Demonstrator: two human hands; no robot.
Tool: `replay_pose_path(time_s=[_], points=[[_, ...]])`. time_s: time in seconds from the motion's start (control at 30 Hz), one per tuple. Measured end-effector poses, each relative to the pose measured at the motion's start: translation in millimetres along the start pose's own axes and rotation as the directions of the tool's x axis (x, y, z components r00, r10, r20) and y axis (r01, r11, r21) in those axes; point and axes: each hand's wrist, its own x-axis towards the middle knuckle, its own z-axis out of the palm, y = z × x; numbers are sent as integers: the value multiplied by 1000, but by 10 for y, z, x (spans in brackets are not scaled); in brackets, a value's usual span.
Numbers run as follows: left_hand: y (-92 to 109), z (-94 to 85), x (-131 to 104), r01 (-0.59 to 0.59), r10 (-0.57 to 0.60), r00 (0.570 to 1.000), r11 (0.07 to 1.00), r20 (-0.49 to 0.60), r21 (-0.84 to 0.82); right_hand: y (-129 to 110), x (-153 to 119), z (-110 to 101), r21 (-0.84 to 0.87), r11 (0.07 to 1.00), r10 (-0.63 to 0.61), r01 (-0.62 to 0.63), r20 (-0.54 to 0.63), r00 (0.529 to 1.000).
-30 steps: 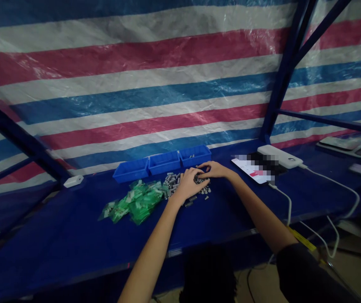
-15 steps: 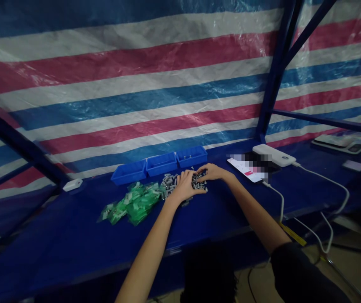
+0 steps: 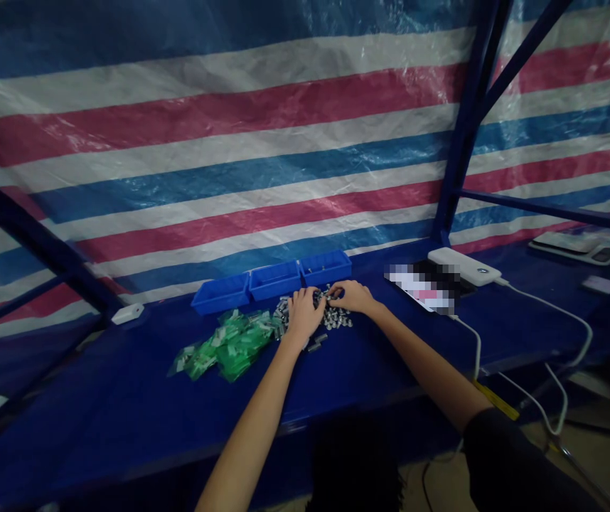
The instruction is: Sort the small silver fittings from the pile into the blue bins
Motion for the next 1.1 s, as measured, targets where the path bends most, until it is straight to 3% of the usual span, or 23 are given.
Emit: replay_pose_path(time_s=[0.2, 0.47, 0.57, 0.7, 0.8, 1.1], points=[[-28, 56, 8, 2, -2, 998, 1000, 67, 1, -24, -1, 15, -16, 1000, 4, -5, -59, 998], [1, 34, 8, -18, 21, 1000, 991, 22, -131, 40, 39, 42, 110, 994, -1, 10, -77, 997], [-7, 33, 20, -6, -4, 999, 977, -45, -212, 88, 94, 78, 224, 974, -2, 30, -123, 992], [-25, 54, 51, -55, 0, 985, 947, -171, -317, 72, 148, 92, 520, 852, 36, 65, -183, 982], [-23, 56, 65, -117, 39, 976, 922, -213, -369, -14, 131, 82, 703, 711, 94, 12, -112, 989], [42, -33, 59, -158, 22, 948, 899, -317, -409, -116, 79, 39, 859, 468, 163, -206, 146, 976]])
